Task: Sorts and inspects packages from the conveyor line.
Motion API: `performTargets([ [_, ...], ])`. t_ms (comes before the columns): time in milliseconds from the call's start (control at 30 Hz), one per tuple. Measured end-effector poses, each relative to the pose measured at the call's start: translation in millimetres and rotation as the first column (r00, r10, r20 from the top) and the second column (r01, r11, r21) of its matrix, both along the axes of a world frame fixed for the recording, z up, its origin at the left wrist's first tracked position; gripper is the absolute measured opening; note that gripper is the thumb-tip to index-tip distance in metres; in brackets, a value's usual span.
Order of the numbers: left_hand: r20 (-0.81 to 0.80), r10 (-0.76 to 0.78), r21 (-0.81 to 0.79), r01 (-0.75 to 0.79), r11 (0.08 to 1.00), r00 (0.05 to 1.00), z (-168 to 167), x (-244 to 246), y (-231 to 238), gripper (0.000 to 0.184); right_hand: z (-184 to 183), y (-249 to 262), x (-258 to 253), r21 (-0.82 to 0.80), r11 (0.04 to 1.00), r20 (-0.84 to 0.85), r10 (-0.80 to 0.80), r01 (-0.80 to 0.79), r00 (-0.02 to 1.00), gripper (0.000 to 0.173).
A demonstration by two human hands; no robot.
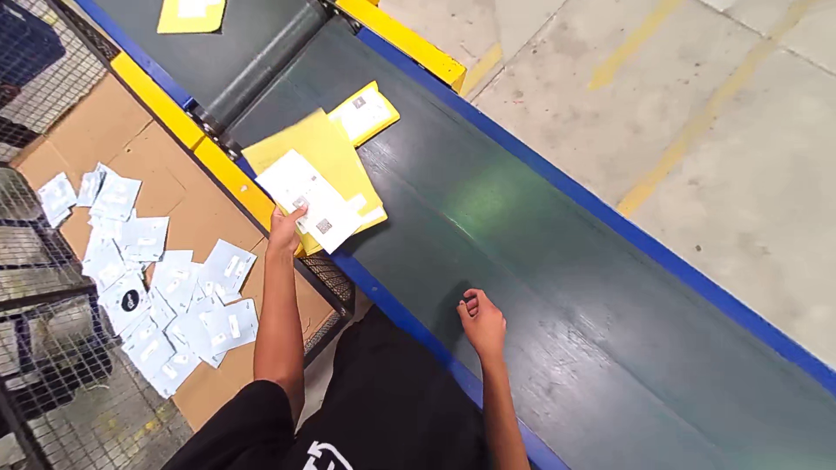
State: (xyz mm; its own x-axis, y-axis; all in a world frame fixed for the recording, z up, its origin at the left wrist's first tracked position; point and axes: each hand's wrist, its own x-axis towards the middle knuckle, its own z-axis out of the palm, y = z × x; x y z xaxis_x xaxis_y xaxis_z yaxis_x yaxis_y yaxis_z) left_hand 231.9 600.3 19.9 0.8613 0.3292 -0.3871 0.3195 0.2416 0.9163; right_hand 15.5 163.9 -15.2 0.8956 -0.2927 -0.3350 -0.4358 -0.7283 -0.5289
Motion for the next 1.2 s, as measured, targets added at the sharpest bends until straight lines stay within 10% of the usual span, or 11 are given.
performTargets([
  [433, -0.230, -0.135, 0.291, 0.201, 0.935, 0.964, 0, -22, -1, 0.055, -7, -68, -35, 0.004, 0.969, 0.051, -0.246, 0.246, 0.968, 0.032],
  [733, 0.013, -0.227, 0.159, 0.222, 0.962, 0.974, 55, -25, 41, 0.047, 49, -92, 121, 0.293, 0.952, 0.102, 0.068, -0.095, 0.992, 0.062],
  [933, 0.113, -0.037, 0.174, 0.017, 0.985, 0.993, 88, 36, 61, 0.048, 43, -89, 208, 0.076, 0.986, 0.111, 0.142, -0.151, 0.984, 0.092],
  [1200, -0.119, 0.023, 0.434, 0.031, 0.901, 0.993, 44, 155, 86, 0.056, 16, -108, 148, -0.079, 0.992, -0.014, -0.099, 0.097, 0.995, 0.114],
])
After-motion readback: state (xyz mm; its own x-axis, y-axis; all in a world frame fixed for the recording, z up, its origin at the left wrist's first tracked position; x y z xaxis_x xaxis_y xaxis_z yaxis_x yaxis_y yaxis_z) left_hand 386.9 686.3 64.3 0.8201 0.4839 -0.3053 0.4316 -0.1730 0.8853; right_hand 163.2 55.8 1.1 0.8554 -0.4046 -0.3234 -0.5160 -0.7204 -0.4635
